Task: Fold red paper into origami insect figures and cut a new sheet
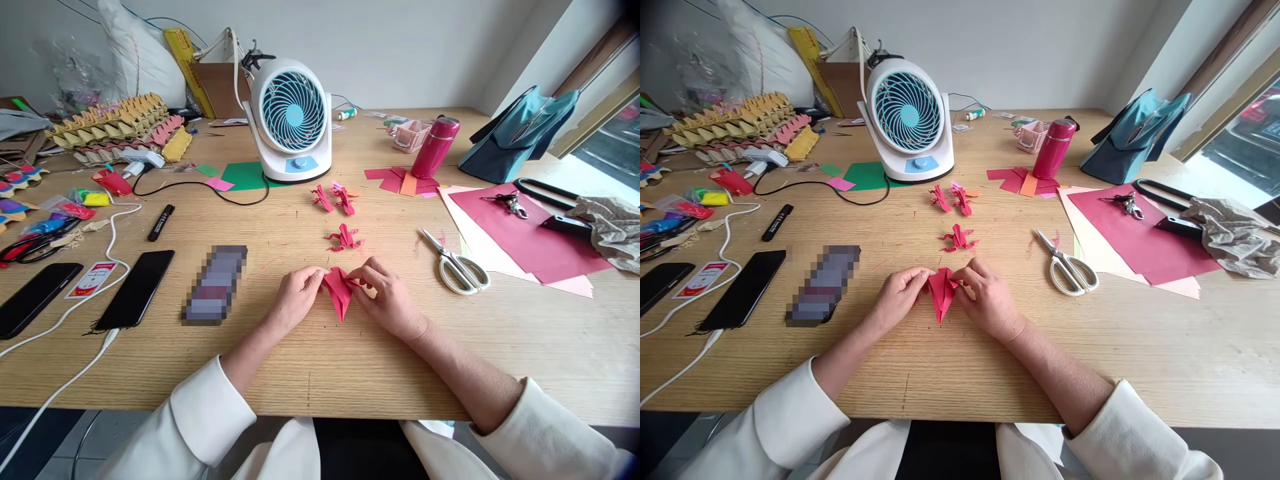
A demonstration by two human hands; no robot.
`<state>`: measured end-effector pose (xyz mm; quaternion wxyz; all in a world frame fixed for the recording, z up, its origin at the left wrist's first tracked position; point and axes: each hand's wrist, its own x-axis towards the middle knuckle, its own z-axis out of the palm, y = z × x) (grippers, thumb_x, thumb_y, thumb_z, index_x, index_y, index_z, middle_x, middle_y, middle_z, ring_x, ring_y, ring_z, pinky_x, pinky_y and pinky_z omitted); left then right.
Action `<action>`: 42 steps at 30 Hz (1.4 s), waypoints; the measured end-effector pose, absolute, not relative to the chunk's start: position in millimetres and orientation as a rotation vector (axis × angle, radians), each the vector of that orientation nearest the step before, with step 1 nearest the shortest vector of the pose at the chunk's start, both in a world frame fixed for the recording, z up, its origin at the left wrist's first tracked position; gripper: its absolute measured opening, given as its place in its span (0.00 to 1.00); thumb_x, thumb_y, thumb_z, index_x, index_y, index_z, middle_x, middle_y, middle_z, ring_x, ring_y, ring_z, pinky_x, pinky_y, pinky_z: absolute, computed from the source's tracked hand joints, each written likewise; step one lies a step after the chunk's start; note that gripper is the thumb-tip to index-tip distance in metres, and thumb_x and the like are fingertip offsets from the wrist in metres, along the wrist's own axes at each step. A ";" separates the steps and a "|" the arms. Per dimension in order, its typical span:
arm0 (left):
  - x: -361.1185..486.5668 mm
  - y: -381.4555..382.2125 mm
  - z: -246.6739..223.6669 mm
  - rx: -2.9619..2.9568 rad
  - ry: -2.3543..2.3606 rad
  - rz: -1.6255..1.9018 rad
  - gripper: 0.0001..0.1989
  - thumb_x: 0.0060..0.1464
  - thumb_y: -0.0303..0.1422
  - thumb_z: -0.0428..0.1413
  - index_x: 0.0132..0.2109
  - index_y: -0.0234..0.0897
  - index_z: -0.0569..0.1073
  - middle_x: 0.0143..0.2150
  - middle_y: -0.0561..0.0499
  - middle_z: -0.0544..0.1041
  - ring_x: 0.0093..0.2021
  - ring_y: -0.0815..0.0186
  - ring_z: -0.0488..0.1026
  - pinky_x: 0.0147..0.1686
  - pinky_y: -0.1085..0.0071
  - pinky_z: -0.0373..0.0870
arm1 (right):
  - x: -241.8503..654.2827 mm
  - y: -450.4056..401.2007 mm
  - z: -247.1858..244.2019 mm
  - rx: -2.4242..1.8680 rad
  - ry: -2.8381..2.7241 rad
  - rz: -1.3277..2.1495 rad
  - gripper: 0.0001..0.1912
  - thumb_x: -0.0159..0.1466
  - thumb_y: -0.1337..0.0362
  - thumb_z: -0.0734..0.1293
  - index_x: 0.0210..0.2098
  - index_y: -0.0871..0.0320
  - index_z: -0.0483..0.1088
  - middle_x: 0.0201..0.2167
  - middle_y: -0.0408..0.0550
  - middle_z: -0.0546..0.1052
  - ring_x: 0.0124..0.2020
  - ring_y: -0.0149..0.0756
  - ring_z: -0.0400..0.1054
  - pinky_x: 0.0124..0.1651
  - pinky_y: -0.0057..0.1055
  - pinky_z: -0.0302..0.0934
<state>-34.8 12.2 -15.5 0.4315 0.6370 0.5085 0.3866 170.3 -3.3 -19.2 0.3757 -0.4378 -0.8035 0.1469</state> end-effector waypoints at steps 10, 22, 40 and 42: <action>-33.6 6.3 -13.7 2.052 1.050 0.842 0.28 0.48 0.19 0.56 0.56 0.42 0.72 0.53 0.45 0.75 0.50 0.59 0.73 0.41 0.68 0.72 | 172.9 -0.4 -21.8 -1.211 -2.105 0.117 0.05 0.66 0.69 0.63 0.35 0.56 0.70 0.33 0.49 0.70 0.33 0.36 0.67 0.36 0.31 0.60; -29.5 4.9 -29.9 2.235 1.066 0.853 0.09 0.57 0.23 0.57 0.44 0.40 0.76 0.40 0.48 0.77 0.42 0.62 0.74 0.43 0.67 0.69 | 166.2 -8.5 -27.3 -1.161 -2.303 0.214 0.04 0.64 0.72 0.65 0.34 0.57 0.69 0.33 0.48 0.72 0.33 0.36 0.65 0.38 0.31 0.60; -30.4 5.8 -27.4 2.396 1.018 0.776 0.05 0.61 0.25 0.56 0.43 0.36 0.74 0.40 0.47 0.73 0.41 0.63 0.70 0.44 0.66 0.69 | 181.0 -2.0 -24.8 -1.023 -2.237 0.672 0.05 0.67 0.69 0.65 0.41 0.58 0.73 0.38 0.50 0.75 0.39 0.37 0.71 0.44 0.33 0.65; -30.6 7.1 -26.7 2.375 1.018 0.771 0.04 0.60 0.24 0.56 0.41 0.35 0.74 0.39 0.48 0.73 0.40 0.64 0.70 0.43 0.67 0.69 | 181.8 -1.4 -23.5 -1.031 -2.220 0.710 0.04 0.68 0.69 0.65 0.41 0.58 0.73 0.38 0.51 0.76 0.39 0.37 0.71 0.43 0.33 0.65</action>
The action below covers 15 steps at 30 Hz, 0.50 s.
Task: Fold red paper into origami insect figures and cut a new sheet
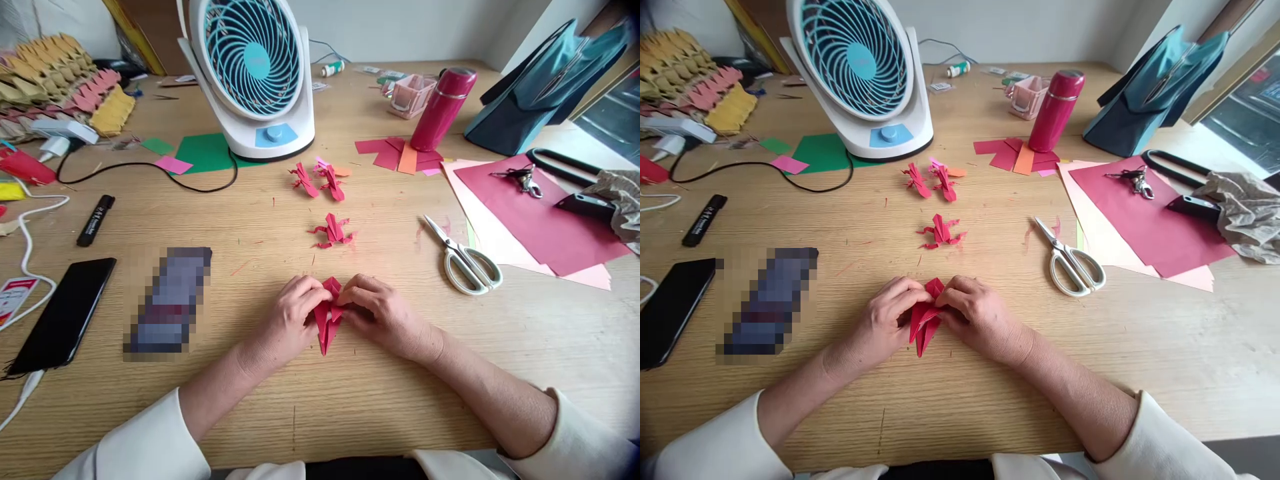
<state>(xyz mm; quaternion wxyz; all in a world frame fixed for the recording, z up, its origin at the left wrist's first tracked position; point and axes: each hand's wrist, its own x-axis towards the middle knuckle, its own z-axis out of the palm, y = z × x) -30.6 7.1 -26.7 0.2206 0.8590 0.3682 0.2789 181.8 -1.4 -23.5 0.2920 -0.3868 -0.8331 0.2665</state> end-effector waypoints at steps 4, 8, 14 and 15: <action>-31.3 9.4 -27.9 2.334 1.026 0.756 0.03 0.59 0.23 0.58 0.40 0.35 0.73 0.39 0.50 0.72 0.39 0.65 0.70 0.41 0.68 0.68 | 182.2 -1.2 -22.6 -1.042 -2.200 0.748 0.04 0.68 0.69 0.65 0.40 0.58 0.73 0.38 0.50 0.76 0.39 0.35 0.71 0.43 0.32 0.65; -30.8 12.4 -28.2 2.295 1.039 0.738 0.05 0.58 0.21 0.57 0.39 0.35 0.74 0.39 0.50 0.72 0.40 0.65 0.71 0.41 0.69 0.68 | 180.4 -3.3 -24.4 -1.112 -2.163 0.720 0.04 0.69 0.68 0.65 0.40 0.57 0.72 0.36 0.48 0.76 0.37 0.34 0.70 0.41 0.30 0.63; -30.2 11.8 -29.2 2.300 1.075 0.749 0.06 0.58 0.21 0.56 0.35 0.35 0.69 0.35 0.52 0.72 0.37 0.66 0.69 0.39 0.69 0.67 | 174.8 -5.7 -25.5 -1.307 -1.984 0.739 0.07 0.63 0.72 0.70 0.36 0.57 0.67 0.28 0.40 0.72 0.27 0.28 0.64 0.32 0.26 0.59; -30.9 10.9 -29.2 2.319 1.056 0.759 0.07 0.58 0.20 0.56 0.36 0.35 0.69 0.36 0.52 0.73 0.37 0.66 0.70 0.39 0.69 0.68 | 174.1 -5.5 -25.2 -1.323 -1.970 0.741 0.08 0.62 0.72 0.70 0.35 0.57 0.66 0.27 0.39 0.71 0.27 0.27 0.64 0.32 0.25 0.58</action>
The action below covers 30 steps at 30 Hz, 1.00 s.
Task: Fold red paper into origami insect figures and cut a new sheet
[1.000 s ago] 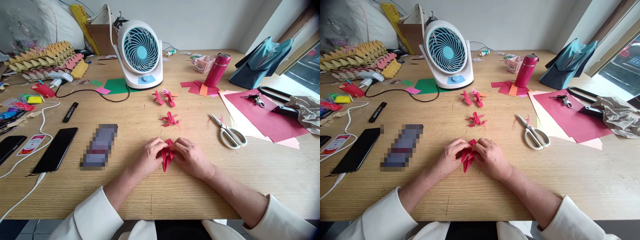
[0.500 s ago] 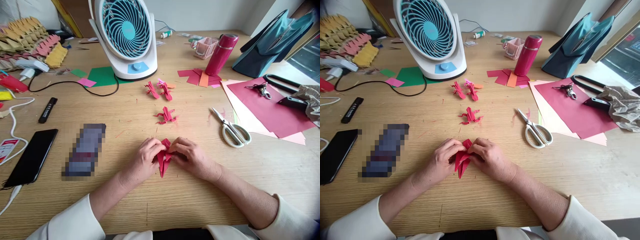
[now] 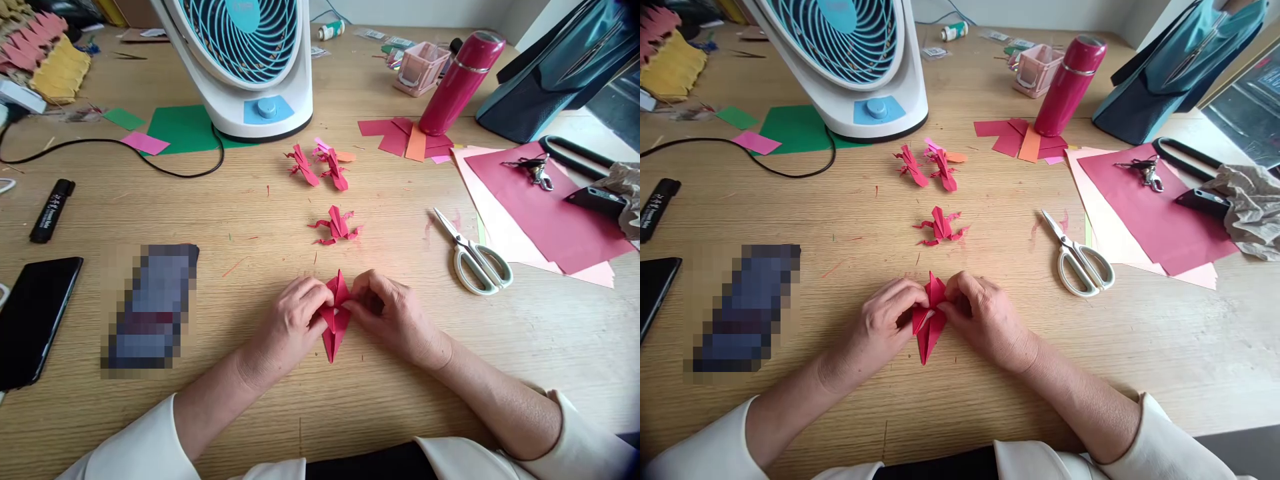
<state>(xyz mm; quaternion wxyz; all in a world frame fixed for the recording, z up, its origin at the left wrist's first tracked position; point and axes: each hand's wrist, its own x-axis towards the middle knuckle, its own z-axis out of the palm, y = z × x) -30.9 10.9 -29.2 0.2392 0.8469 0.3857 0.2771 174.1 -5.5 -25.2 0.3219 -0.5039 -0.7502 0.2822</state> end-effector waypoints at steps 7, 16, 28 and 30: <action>-39.8 4.7 -24.5 2.529 0.932 0.697 0.07 0.59 0.20 0.55 0.43 0.34 0.72 0.41 0.48 0.75 0.43 0.63 0.72 0.47 0.65 0.71 | 172.7 -3.0 -21.8 -1.268 -2.029 0.719 0.06 0.64 0.73 0.67 0.34 0.57 0.68 0.31 0.42 0.73 0.32 0.29 0.66 0.36 0.27 0.59; -49.0 -2.1 -21.0 2.844 0.818 0.554 0.17 0.64 0.24 0.51 0.59 0.27 0.70 0.50 0.42 0.76 0.48 0.58 0.71 0.49 0.60 0.74 | 171.8 -1.2 -21.6 -1.305 -2.081 0.684 0.03 0.67 0.70 0.66 0.36 0.58 0.71 0.34 0.46 0.72 0.33 0.32 0.67 0.38 0.29 0.62; -44.7 -2.8 -20.2 2.993 0.814 0.464 0.19 0.66 0.23 0.44 0.58 0.22 0.72 0.47 0.40 0.77 0.46 0.57 0.70 0.45 0.60 0.75 | 199.0 -20.0 -19.2 -1.069 -2.407 0.356 0.13 0.70 0.72 0.60 0.51 0.60 0.71 0.42 0.54 0.74 0.39 0.39 0.67 0.42 0.37 0.64; -44.4 -2.7 -19.5 3.003 0.814 0.453 0.19 0.65 0.22 0.45 0.58 0.22 0.71 0.47 0.40 0.77 0.45 0.57 0.70 0.45 0.60 0.75 | 201.8 -24.0 -19.0 -1.024 -2.515 0.263 0.16 0.70 0.72 0.59 0.56 0.61 0.69 0.44 0.56 0.75 0.40 0.41 0.66 0.42 0.39 0.65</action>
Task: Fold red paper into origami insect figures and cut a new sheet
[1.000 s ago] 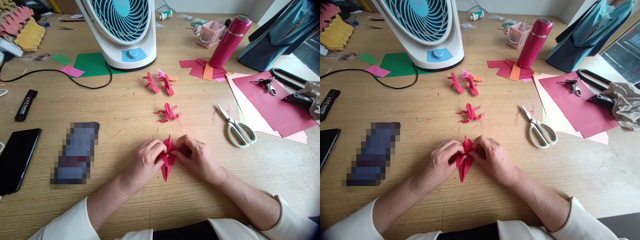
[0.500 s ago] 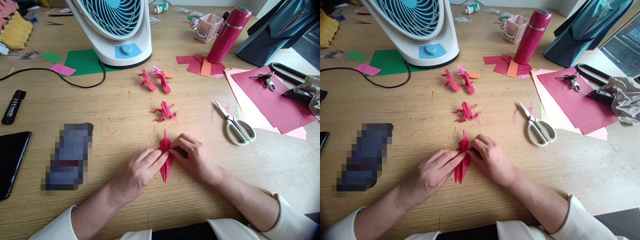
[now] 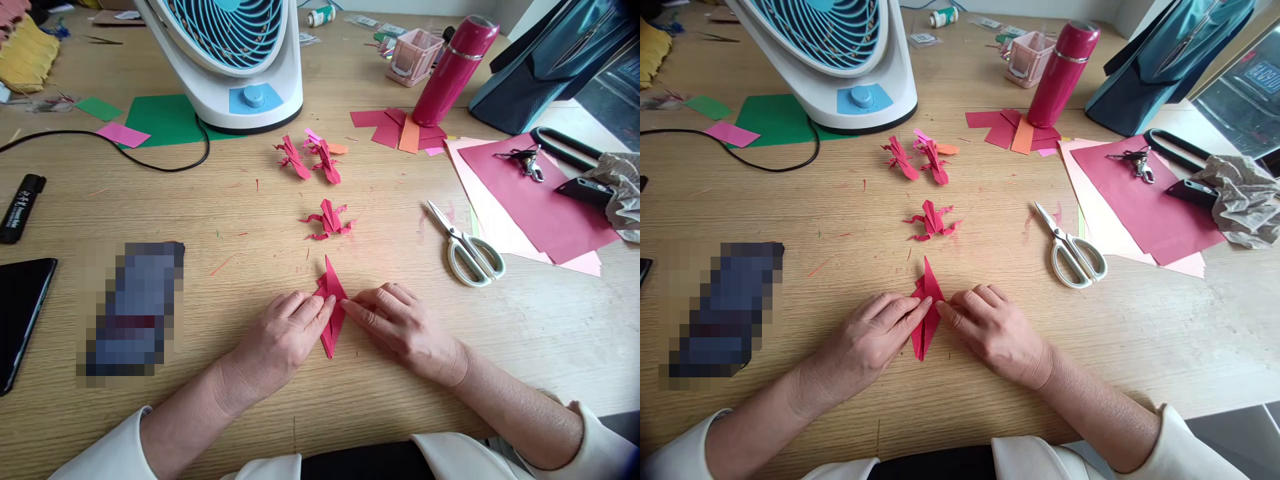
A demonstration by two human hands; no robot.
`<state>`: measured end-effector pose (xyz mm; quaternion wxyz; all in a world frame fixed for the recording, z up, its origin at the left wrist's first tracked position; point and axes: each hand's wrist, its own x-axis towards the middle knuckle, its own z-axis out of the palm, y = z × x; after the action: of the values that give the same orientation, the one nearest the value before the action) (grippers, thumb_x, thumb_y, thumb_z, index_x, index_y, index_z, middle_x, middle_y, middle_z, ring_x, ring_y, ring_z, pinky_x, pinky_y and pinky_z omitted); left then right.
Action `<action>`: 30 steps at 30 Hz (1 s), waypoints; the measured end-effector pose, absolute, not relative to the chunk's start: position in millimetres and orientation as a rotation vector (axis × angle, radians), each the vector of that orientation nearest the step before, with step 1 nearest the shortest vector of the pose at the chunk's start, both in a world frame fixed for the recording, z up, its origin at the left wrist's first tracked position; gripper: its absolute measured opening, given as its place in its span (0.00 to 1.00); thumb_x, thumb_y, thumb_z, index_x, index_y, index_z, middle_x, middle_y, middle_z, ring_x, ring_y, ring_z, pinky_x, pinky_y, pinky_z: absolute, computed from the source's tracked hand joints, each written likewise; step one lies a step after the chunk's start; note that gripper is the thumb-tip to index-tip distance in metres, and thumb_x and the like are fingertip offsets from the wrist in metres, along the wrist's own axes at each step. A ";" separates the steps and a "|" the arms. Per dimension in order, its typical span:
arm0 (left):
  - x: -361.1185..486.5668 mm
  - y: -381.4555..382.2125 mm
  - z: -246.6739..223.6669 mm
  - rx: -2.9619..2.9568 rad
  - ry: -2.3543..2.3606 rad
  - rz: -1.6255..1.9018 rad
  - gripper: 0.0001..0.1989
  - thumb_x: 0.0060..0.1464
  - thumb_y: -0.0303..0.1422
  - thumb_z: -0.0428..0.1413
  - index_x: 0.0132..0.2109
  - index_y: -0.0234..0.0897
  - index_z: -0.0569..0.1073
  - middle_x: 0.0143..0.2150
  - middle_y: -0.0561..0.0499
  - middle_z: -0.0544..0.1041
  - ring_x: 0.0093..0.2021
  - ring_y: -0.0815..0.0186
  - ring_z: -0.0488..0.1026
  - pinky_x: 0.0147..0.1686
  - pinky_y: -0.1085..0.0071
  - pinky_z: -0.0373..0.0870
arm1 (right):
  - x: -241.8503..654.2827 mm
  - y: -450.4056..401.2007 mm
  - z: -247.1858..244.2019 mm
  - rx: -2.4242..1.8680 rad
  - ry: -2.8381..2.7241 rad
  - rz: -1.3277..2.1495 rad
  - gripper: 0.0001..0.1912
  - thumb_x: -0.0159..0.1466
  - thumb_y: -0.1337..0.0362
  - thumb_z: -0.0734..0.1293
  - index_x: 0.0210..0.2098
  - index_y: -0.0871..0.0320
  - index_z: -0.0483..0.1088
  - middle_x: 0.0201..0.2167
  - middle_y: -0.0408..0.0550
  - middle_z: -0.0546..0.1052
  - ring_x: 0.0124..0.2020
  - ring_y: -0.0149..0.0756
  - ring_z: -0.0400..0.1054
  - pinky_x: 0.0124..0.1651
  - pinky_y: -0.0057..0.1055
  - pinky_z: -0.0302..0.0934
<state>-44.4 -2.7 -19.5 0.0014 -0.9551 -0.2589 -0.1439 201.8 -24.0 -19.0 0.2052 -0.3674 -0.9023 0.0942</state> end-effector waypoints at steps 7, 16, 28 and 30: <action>-46.4 -5.1 -18.3 -2.955 -0.786 -0.358 0.21 0.64 0.23 0.46 0.61 0.22 0.69 0.57 0.39 0.74 0.46 0.57 0.70 0.48 0.60 0.74 | 196.1 -22.9 -21.0 -1.061 -2.613 0.143 0.22 0.71 0.71 0.58 0.63 0.59 0.64 0.45 0.55 0.74 0.38 0.40 0.65 0.40 0.39 0.64; -46.8 -6.8 -16.8 -2.916 -0.760 -0.248 0.22 0.63 0.21 0.45 0.62 0.23 0.68 0.63 0.41 0.71 0.48 0.58 0.70 0.48 0.61 0.73 | 194.5 -23.3 -25.3 -1.124 -2.623 0.126 0.19 0.72 0.70 0.59 0.61 0.60 0.66 0.44 0.55 0.73 0.37 0.41 0.64 0.41 0.40 0.62; -48.5 -7.9 -17.9 -2.952 -0.799 -0.108 0.28 0.61 0.20 0.45 0.67 0.25 0.61 0.69 0.40 0.62 0.50 0.58 0.70 0.51 0.60 0.70 | 198.5 -29.1 -23.4 -1.050 -2.620 0.029 0.16 0.71 0.71 0.59 0.55 0.63 0.70 0.46 0.56 0.75 0.38 0.39 0.65 0.39 0.38 0.63; -48.8 -7.8 -18.3 -2.962 -0.798 -0.094 0.28 0.60 0.20 0.46 0.68 0.26 0.60 0.70 0.40 0.62 0.53 0.57 0.70 0.52 0.59 0.69 | 199.5 -29.9 -23.9 -1.054 -2.607 0.035 0.16 0.71 0.71 0.59 0.56 0.62 0.69 0.45 0.56 0.75 0.38 0.40 0.65 0.40 0.38 0.63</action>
<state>-48.8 -7.8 -18.3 0.0365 -0.9645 -0.2598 -0.0305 199.5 -29.9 -23.9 0.1640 -0.3696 -0.9145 0.0123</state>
